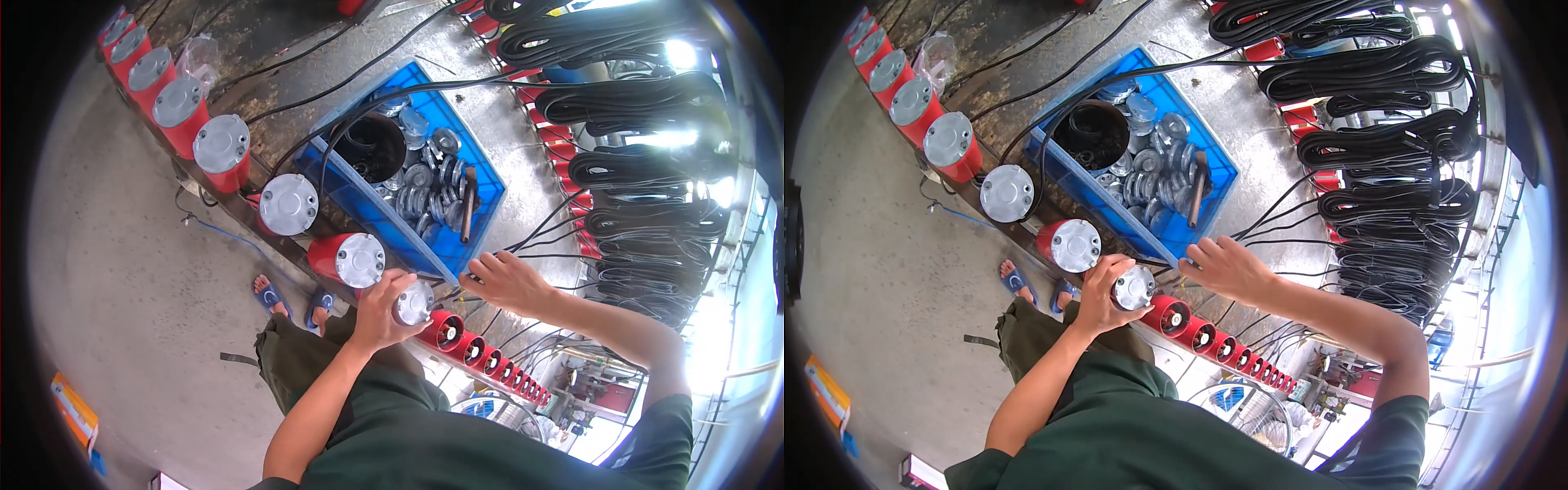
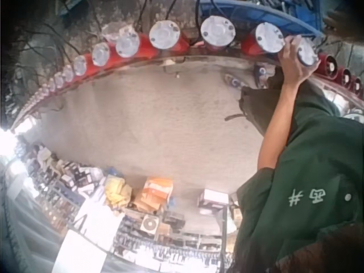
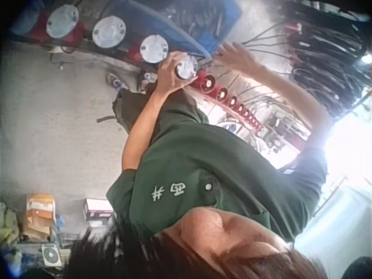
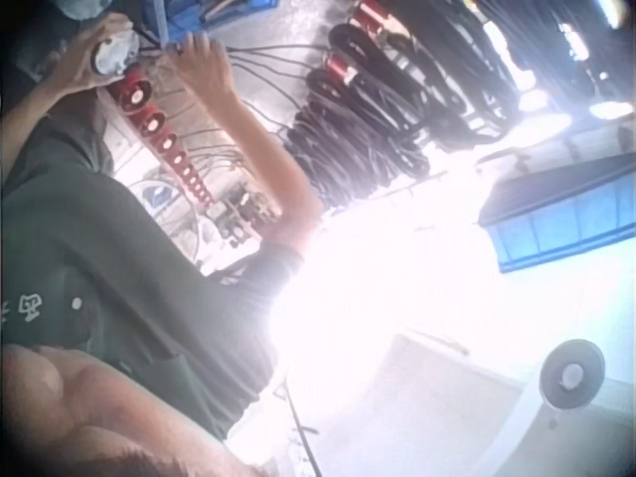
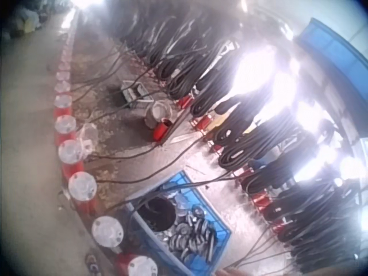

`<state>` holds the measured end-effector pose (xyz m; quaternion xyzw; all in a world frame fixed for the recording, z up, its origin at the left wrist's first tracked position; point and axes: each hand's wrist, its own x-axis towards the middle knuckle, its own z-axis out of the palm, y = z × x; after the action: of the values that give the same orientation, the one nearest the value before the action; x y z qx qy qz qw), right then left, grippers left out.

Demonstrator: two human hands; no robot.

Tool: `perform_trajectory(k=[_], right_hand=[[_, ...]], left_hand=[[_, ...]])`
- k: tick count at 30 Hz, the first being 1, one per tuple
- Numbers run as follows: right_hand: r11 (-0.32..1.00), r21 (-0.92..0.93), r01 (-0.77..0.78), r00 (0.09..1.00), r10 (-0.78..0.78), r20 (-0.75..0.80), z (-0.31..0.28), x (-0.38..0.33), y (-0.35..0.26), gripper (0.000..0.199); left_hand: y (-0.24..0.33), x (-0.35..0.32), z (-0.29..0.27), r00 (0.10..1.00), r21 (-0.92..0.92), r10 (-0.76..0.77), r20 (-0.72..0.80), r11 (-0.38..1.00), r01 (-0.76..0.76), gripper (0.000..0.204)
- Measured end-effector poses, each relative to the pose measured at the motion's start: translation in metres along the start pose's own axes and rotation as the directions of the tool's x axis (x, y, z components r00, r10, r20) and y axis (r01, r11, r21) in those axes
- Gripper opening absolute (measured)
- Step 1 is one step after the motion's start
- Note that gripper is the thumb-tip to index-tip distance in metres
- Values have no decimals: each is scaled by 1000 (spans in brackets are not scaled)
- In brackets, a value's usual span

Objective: The person assembles electronic components by taking circular metal plates and small red ring parts from a blue bin and attaching them to the top of red cylindrical units using a screwdriver.

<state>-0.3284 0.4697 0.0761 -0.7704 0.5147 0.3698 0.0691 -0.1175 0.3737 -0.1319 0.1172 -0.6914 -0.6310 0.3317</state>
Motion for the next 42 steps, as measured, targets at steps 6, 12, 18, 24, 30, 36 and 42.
perform_trajectory(k=[6,12,18,24,30,36,42], right_hand=[[929,353,-112,948,-6,319,-31,-2,-3,67],[922,370,-112,934,-30,357,-30,1,2,70],[930,351,-109,937,-22,349,-22,1,-6,63],[132,599,-790,568,-210,796,-53,12,-28,21],[698,524,-487,786,89,612,-58,-5,-51,29],[40,624,-780,603,-216,768,-39,4,-39,22],[597,599,-534,789,98,606,-75,-5,-34,43]], left_hand=[[-3,-4,1,999,-30,-28,17,999,29,90],[-1,-5,0,999,-13,-47,10,999,47,86],[3,-1,-4,999,10,8,-35,1000,-8,84],[0,-2,-4,999,13,10,-43,1000,-9,84],[0,-3,0,1000,-21,-4,-12,1000,4,84],[-4,-1,-3,999,-2,-4,-33,1000,4,84],[-1,0,-3,1000,-40,-5,-14,999,4,83]])
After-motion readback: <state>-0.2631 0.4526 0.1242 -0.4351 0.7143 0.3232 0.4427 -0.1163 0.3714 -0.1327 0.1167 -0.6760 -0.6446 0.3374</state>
